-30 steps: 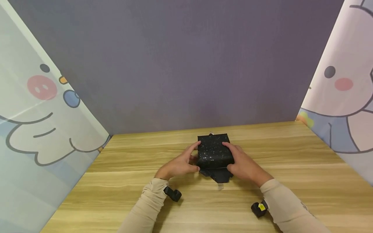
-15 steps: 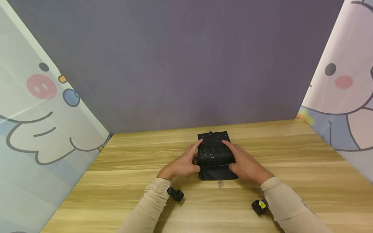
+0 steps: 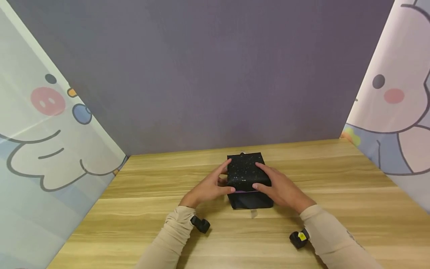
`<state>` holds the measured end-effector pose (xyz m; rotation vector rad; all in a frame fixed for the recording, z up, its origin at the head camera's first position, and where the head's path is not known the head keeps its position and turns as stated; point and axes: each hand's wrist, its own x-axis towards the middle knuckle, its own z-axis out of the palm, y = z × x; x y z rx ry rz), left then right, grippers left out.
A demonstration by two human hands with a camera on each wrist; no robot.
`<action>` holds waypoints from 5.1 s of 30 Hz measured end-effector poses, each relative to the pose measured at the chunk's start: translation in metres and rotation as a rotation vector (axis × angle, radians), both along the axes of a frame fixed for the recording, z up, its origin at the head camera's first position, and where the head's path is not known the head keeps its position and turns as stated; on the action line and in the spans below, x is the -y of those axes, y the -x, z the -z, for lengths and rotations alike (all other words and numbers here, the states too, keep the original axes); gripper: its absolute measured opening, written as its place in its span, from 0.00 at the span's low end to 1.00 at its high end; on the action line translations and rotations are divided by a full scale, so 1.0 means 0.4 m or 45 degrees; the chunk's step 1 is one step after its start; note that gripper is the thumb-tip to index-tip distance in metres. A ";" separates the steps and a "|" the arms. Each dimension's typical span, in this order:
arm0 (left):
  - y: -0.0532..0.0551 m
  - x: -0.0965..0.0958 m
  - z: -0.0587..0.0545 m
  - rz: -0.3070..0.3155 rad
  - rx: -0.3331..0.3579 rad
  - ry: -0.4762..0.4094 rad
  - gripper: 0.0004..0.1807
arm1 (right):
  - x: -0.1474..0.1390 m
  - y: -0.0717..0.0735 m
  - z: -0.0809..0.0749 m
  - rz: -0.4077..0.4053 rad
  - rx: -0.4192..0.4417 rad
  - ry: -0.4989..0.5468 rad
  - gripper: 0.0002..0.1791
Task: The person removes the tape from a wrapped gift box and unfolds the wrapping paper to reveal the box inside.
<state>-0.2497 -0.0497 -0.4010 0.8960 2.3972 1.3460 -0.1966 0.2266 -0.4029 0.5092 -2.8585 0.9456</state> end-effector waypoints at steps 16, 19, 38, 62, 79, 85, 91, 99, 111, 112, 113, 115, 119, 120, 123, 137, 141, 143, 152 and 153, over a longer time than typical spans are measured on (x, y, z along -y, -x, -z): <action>-0.007 -0.005 -0.007 -0.049 -0.084 0.131 0.44 | -0.028 0.008 -0.008 0.026 0.066 0.110 0.41; -0.014 -0.007 -0.011 -0.053 -0.176 0.251 0.40 | -0.037 0.013 -0.011 0.016 0.057 0.148 0.38; -0.030 -0.016 -0.034 -0.119 -0.330 0.520 0.38 | -0.090 0.019 -0.034 0.465 -0.482 0.520 0.47; -0.032 -0.009 -0.023 -0.125 -0.312 0.499 0.36 | -0.162 -0.016 -0.107 0.487 -0.311 -0.352 0.18; -0.031 -0.005 -0.027 -0.123 -0.351 0.482 0.35 | -0.190 0.006 -0.074 0.096 0.213 -0.562 0.36; -0.031 -0.008 -0.029 -0.125 -0.380 0.509 0.36 | -0.168 0.006 -0.061 0.132 0.206 -0.545 0.45; -0.034 -0.013 -0.032 -0.133 -0.410 0.555 0.35 | -0.148 0.003 -0.051 0.150 0.265 -0.542 0.51; -0.032 -0.014 -0.027 -0.144 -0.432 0.511 0.34 | -0.150 0.008 -0.041 0.116 0.294 -0.602 0.57; -0.040 -0.050 -0.031 -0.066 -0.767 0.668 0.36 | -0.147 0.003 -0.030 -0.006 0.284 -0.492 0.51; -0.042 -0.053 -0.031 -0.068 -0.767 0.670 0.36 | -0.145 0.001 -0.031 -0.011 0.286 -0.495 0.51; -0.044 -0.055 -0.032 -0.073 -0.757 0.671 0.36 | -0.142 0.000 -0.032 -0.015 0.286 -0.495 0.51; -0.047 -0.058 -0.035 -0.091 -0.735 0.674 0.36 | -0.137 -0.003 -0.033 -0.021 0.286 -0.497 0.52; -0.051 -0.062 -0.037 -0.134 -0.726 0.679 0.35 | -0.128 -0.006 -0.035 -0.026 0.285 -0.497 0.53; -0.052 -0.063 -0.038 -0.143 -0.733 0.679 0.35 | -0.127 -0.007 -0.036 -0.025 0.284 -0.500 0.52; -0.054 -0.063 -0.038 -0.157 -0.759 0.675 0.39 | -0.123 -0.007 -0.035 -0.019 0.283 -0.498 0.52; -0.040 -0.043 -0.027 -0.314 -0.885 0.589 0.46 | -0.125 -0.008 -0.025 -0.008 0.261 -0.480 0.53; -0.022 -0.043 -0.025 -0.300 -0.994 0.366 0.47 | -0.125 -0.009 -0.028 0.006 0.260 -0.483 0.56; -0.013 -0.041 -0.028 -0.266 -1.078 0.261 0.48 | -0.124 -0.008 -0.031 0.020 0.261 -0.488 0.57; 0.004 -0.019 -0.054 -0.151 -1.397 -0.015 0.22 | -0.120 -0.010 -0.031 0.036 0.290 -0.487 0.58; 0.004 -0.015 -0.058 -0.152 -1.404 -0.041 0.20 | -0.120 -0.011 -0.030 0.039 0.294 -0.485 0.57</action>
